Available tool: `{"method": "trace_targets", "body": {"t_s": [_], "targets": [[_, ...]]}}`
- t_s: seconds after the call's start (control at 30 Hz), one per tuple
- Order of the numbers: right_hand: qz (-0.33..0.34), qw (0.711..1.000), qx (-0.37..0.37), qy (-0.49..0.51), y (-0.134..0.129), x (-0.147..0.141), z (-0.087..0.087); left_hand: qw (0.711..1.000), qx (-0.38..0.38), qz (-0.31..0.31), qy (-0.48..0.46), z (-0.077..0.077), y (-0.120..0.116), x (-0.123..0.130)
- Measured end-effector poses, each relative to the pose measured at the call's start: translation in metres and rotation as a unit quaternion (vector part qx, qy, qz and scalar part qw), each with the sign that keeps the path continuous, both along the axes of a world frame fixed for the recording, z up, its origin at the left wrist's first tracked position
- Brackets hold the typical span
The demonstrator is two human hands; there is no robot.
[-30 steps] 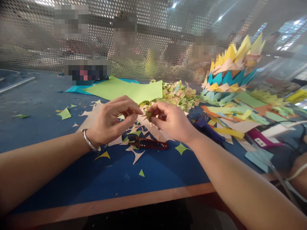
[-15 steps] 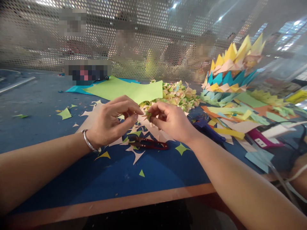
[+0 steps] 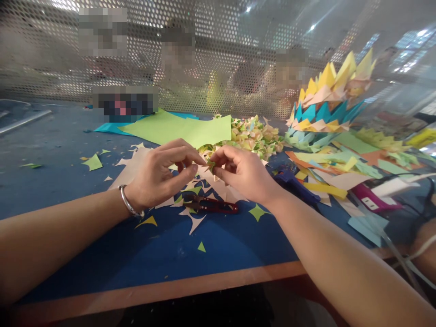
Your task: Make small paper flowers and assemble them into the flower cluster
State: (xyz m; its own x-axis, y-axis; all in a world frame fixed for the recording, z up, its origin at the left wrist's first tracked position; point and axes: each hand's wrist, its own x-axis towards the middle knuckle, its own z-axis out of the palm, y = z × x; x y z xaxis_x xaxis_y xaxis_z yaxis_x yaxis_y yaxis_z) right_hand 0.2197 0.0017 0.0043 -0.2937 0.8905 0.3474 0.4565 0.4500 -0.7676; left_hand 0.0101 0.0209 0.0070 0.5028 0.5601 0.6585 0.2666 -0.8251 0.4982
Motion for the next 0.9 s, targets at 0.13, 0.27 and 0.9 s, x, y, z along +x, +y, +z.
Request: {"method": "trace_targets", "body": {"t_s": [0.13, 0.27, 0.9], "targets": [[-0.002, 1.0, -0.004, 0.002, 0.0001, -0.0002, 0.0, 1.0, -0.004, 0.002, -0.006, 0.0004, -0.0004, -0.0004], [0.001, 1.0, -0.004, 0.012, 0.0009, 0.0003, -0.0009, 1.0, 0.001, 0.0, -0.018, 0.0005, -0.0019, -0.0006], [0.003, 1.0, -0.004, 0.01, 0.0009, 0.0019, -0.001, 1.0, -0.007, 0.015, -0.006, 0.0017, -0.0037, -0.0001]]}}
